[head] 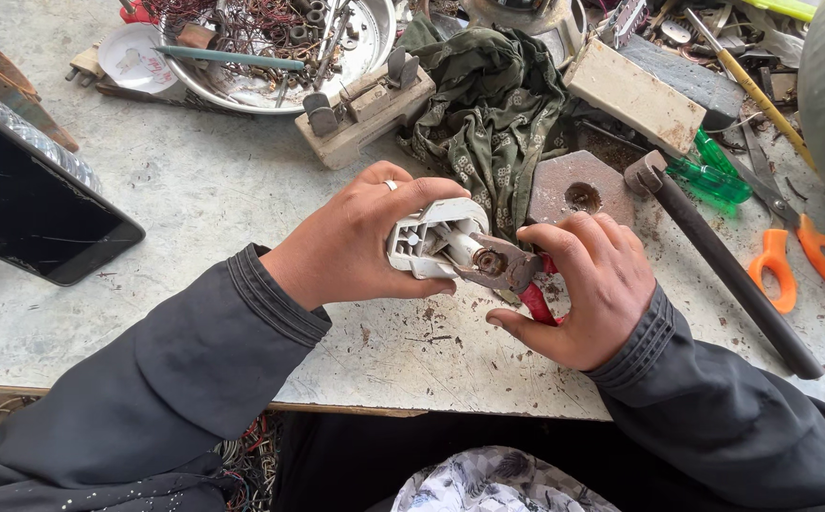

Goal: The person uses red-handled pliers to repeatedly pry and remove small plastic tabs from a white plastic electrical socket. The person rotates the socket to access different sides and continues the removal process throughout the clip.

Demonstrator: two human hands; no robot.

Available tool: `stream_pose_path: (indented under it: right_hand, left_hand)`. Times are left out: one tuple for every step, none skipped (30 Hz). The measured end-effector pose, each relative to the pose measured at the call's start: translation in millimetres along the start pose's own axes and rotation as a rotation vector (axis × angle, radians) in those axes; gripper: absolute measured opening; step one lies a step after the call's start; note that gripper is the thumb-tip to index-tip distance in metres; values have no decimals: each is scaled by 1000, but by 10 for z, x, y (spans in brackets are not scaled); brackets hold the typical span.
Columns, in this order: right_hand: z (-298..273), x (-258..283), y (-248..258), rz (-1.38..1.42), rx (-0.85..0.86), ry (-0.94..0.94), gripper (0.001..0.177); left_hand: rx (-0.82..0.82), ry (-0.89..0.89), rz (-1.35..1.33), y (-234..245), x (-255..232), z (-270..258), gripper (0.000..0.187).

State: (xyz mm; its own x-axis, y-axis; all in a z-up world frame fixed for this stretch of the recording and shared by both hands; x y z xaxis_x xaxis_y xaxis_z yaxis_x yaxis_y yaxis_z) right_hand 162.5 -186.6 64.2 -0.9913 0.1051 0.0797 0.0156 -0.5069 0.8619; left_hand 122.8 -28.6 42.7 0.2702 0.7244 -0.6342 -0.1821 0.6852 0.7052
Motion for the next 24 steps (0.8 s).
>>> stream_pose_path:
  right_hand:
    - [0,-13,-14,2,5,-8,77]
    - [-7,-25,-27,4,11,-18,76]
    - [-17,-36,-38,7,17,-28,76]
    - [-23,-34,-35,12,9,-23,72]
    - [-30,-32,-28,17,0,-19,68]
    - [-29,-32,-17,21,-10,-12,64]
    - [-29,-27,-1,22,-24,-3,58]
    - [-30,-21,14,24,-37,7,52]
    - [-30,-15,28,26,-50,17,47]
    - [-29,-16,18,48,-46,21,46]
    - [-27,-17,6,70,-43,25,45]
    - [-28,-17,-11,95,-37,29,44]
    - [-32,-27,-16,92,-40,23,43]
    - [-41,-34,-19,89,-43,16,43]
    - [-51,-41,-21,85,-45,9,43]
    - [-60,-54,-25,111,-46,2,43]
    - [-70,-68,-26,138,-46,-5,43]
    - [-82,-81,-25,164,-48,-13,43]
    - [-98,-102,-27,203,-49,-31,41]
    - [-113,-122,-29,243,-49,-47,40]
    - [-127,-136,-33,283,-50,-62,38]
    - [-134,-143,-41,334,-46,-68,40]
    - [-144,-143,-51,384,-41,-74,42]
    - [-157,-141,-68,434,-37,-79,43]
  left_hand:
    - [-1,-5,-7,-4,-3,-3,80]
    - [-1,-10,-16,-14,-7,-10,80]
    - [-1,-14,-25,-27,-12,-19,80]
    - [9,-15,-53,-41,-15,-24,81]
    - [19,-16,-81,-55,-22,-31,81]
    - [27,-19,-106,-61,-31,-30,82]
    - [29,-25,-117,-65,-49,-32,82]
    - [31,-32,-127,-72,-69,-35,82]
    - [33,-38,-137,-74,-87,-34,83]
    - [43,-29,-147,-81,-86,-29,83]
    - [53,-19,-157,-87,-83,-24,83]
    - [64,-6,-169,-95,-77,-28,84]
    - [65,4,-177,-90,-69,-32,85]
    - [66,12,-185,-85,-60,-35,85]
    - [67,21,-193,-80,-51,-36,86]
    - [63,-8,-173,-72,-77,-37,89]
    - [60,-37,-153,-69,-102,-38,91]
    - [57,-67,-133,-69,-126,-38,94]
    - [120,-32,-279,-102,-95,-25,94]
    - [181,4,-425,-143,-64,-19,94]
    - [241,40,-570,-188,-37,-20,95]
    - [234,4,-604,-180,-59,-28,93]
    - [227,-32,-638,-174,-80,-39,92]
    - [220,-70,-671,-164,-99,-55,91]
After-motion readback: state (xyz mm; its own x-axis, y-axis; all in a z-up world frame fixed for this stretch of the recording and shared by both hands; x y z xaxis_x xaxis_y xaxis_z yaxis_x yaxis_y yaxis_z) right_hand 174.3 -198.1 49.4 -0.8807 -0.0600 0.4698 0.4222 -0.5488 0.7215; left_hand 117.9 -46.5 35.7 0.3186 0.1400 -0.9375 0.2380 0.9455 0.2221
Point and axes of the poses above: each hand's wrist, its own z-axis towards the middle knuckle, its own y-axis out of the back of the hand, x = y × z, the point moved 10 cm from there along z, towards the middle knuckle, and after that the axes turned 13 degrees about y, right-handed, at the moved point
